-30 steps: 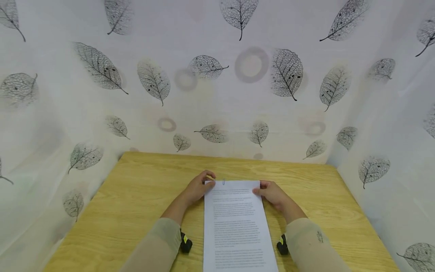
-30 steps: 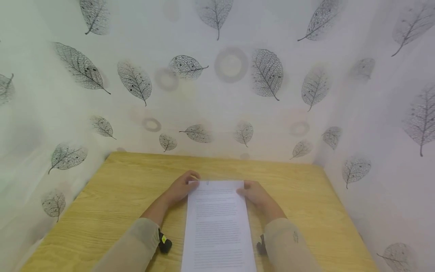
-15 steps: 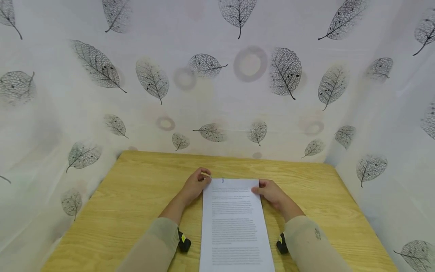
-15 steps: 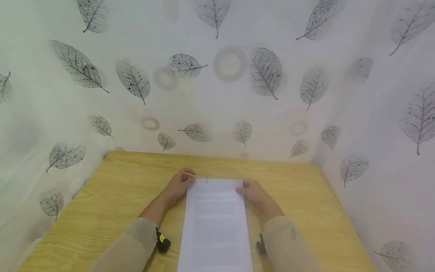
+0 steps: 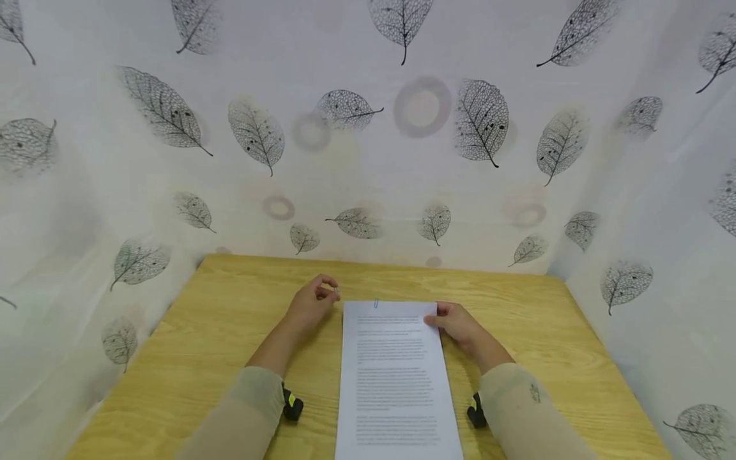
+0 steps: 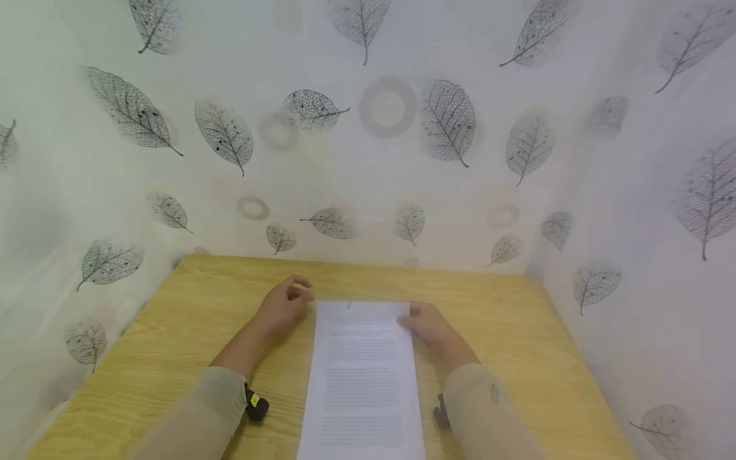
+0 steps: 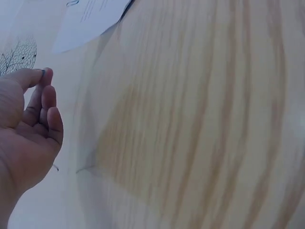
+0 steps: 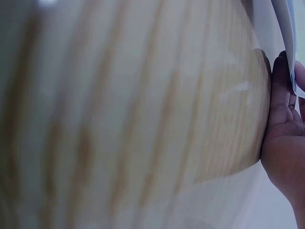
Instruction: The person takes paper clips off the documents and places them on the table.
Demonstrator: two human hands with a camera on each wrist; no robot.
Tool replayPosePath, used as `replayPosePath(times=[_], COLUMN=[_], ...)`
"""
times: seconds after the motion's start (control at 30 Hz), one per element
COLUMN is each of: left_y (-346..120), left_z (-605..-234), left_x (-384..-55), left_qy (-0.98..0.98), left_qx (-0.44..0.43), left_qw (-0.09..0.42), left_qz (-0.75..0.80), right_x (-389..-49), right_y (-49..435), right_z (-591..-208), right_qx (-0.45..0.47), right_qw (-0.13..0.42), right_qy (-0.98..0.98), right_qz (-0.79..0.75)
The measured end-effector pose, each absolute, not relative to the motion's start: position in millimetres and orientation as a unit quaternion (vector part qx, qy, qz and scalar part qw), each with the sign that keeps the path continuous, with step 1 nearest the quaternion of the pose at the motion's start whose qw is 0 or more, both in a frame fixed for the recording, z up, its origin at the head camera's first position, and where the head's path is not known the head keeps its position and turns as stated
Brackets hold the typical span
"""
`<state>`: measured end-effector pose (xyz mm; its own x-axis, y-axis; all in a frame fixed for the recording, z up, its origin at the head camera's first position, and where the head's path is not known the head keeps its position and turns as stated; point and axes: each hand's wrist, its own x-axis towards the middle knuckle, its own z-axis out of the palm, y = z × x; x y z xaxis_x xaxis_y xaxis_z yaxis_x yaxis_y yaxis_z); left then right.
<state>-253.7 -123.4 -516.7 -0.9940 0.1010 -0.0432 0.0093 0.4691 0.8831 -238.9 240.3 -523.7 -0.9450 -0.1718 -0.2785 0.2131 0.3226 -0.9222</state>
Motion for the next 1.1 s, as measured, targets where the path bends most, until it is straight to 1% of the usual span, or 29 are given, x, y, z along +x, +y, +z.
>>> replayPosePath(times=[0.3, 0.43, 0.6, 0.9, 1.1], left_y=[-154.2, -161.9, -165.3, -167.5, -169.7], left_z=[-520.4, -521.2, -521.8, -527.2, -528.7], left_x=[-250.0, -249.3, -250.5, -254.0, -257.0], left_qy=[0.91, 0.923, 0.93, 0.937, 0.937], left_qx=[0.038, 0.042, 0.049, 0.058, 0.044], left_qw=[0.044, 0.048, 0.045, 0.019, 0.023], left_qz=[0.411, 0.379, 0.362, 0.344, 0.345], right_x=[-240.6, -240.1, -241.6, -241.1, -243.2], right_y=[244.4, 245.1, 244.6, 242.0, 243.0], right_z=[-527.7, -528.7, -527.7, -525.0, -527.5], right_qx=[0.009, 0.01, 0.009, 0.025, 0.026], right_qw=[0.18, 0.177, 0.177, 0.174, 0.178], right_qy=[0.793, 0.793, 0.794, 0.794, 0.792], right_qz=[-0.581, -0.583, -0.581, -0.581, -0.583])
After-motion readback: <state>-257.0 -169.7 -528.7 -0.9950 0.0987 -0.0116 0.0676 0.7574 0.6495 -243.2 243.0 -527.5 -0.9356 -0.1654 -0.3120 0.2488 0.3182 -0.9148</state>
